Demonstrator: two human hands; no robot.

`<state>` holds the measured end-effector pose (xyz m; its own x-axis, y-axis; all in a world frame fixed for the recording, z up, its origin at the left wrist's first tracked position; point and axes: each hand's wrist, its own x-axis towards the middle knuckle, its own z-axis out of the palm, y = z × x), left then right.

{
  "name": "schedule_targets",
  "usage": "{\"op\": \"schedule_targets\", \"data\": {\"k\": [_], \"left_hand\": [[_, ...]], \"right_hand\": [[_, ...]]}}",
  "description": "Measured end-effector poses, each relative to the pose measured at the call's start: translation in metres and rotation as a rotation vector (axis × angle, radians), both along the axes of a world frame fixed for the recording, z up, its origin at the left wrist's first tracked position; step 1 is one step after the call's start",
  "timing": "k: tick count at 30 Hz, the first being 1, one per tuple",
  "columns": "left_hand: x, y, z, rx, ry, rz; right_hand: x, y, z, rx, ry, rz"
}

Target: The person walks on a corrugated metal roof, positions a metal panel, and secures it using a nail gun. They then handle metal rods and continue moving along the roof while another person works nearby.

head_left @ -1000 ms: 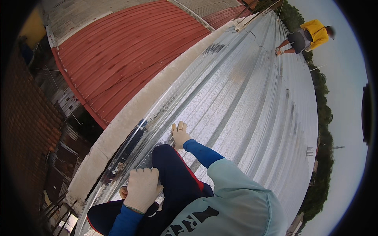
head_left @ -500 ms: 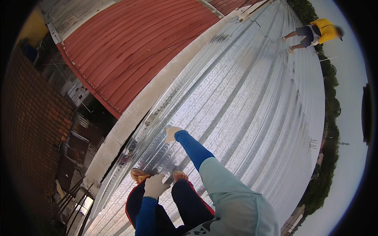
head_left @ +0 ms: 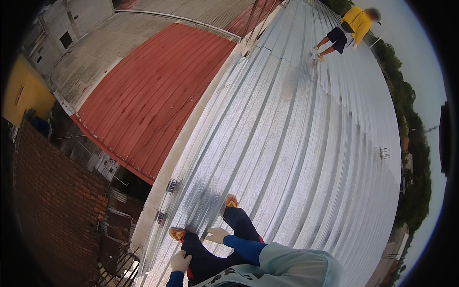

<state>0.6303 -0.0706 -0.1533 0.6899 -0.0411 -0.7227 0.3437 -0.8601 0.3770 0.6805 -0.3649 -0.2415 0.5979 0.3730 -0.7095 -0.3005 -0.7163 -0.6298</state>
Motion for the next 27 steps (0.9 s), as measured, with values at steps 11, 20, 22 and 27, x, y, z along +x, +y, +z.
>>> {"op": "schedule_targets", "data": {"k": [11,20,22,27], "left_hand": [[0.164,-0.149,0.097,0.081,-0.042,-0.069],[0.273,-0.268,0.125,-0.024,-0.195,-0.097],[0.279,-0.277,0.116,0.021,-0.096,-0.206],[0.345,-0.331,0.094,0.162,0.281,-0.497]], "right_hand": [[0.109,-0.369,0.103,-0.335,-0.182,-0.679],[0.069,-0.548,0.101,-0.595,0.014,-0.703],[0.077,-0.541,0.113,-0.512,0.057,-0.719],[0.090,-0.536,0.118,-0.415,0.063,-0.466]]}}
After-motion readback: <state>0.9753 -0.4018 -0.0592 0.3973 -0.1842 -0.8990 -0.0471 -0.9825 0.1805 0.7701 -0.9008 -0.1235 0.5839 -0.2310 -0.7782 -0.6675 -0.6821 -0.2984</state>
